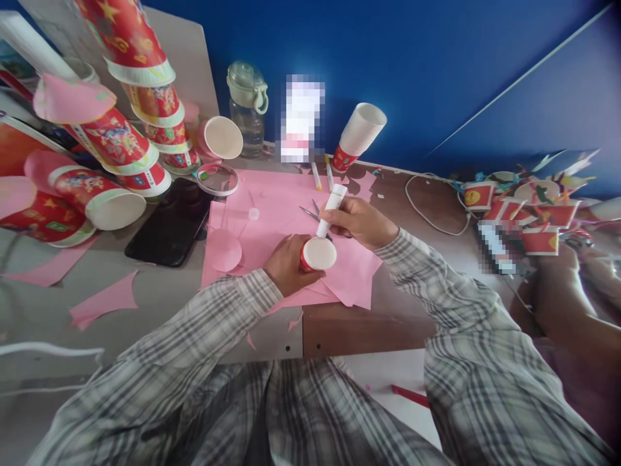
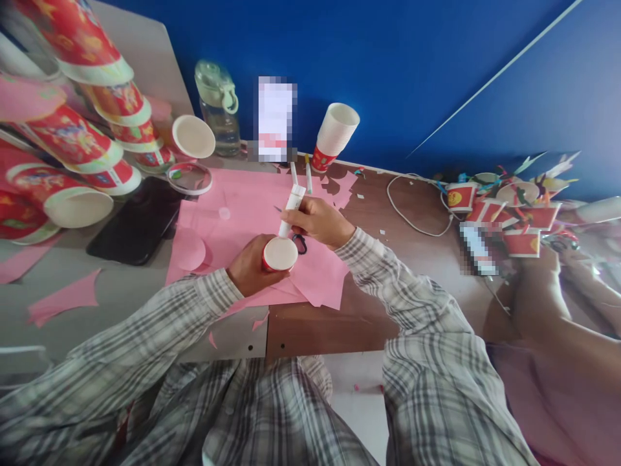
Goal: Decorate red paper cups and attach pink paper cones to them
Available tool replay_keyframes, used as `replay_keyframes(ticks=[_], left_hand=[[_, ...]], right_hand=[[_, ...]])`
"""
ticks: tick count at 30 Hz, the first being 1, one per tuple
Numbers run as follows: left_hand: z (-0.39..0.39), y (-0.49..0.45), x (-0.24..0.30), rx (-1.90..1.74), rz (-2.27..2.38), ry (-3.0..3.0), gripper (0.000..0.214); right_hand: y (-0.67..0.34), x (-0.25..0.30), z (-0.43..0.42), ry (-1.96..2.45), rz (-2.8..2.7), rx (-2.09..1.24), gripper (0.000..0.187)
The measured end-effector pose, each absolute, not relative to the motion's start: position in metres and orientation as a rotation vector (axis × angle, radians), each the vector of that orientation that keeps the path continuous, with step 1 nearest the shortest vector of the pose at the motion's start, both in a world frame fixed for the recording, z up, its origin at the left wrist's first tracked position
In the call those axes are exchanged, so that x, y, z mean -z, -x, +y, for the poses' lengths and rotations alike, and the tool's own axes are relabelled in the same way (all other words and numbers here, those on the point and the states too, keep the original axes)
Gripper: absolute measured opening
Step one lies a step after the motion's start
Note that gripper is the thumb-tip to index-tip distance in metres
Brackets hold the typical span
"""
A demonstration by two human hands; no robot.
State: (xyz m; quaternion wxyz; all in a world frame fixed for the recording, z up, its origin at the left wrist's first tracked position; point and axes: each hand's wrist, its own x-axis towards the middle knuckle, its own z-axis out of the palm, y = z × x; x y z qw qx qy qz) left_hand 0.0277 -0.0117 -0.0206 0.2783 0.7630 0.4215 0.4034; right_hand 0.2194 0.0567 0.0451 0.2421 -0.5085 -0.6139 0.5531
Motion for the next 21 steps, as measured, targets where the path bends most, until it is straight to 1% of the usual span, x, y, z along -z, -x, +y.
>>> replay_keyframes(ticks=[2,6,8,12,16,21], left_hand=[[-0.012,-0.027,0.02,-1.075,1.115,-2.051,0.055],[-0.012,-0.027,0.02,-1.089,1.12,-2.049,0.056],[-0.012,-0.027,0.02,-1.093,1.138,-2.031,0.057],[-0.012,-0.028,0.019,-1.078,1.169,-1.992,0.056],[-0.012,-0.029,0.017,-1.077,1.182,-1.95,0.056],[-0.01,-0.029,0.01,-1.075,1.237,-1.769,0.054]], right_hand=[[-0.223,-0.043,0.055,1.385,-1.666,-1.51,0.039],[-0.234,-0.041,0.042,1.407,-1.523,-1.511,0.054],[-0.236,-0.039,0.033,1.417,-1.428,-1.512,0.059],[-0.231,-0.028,0.011,1.388,-1.257,-1.461,0.055],[-0.219,-0.012,-0.012,1.332,-1.09,-1.301,0.056],[-0.214,0.001,-0.04,1.263,-1.157,-1.264,0.056]])
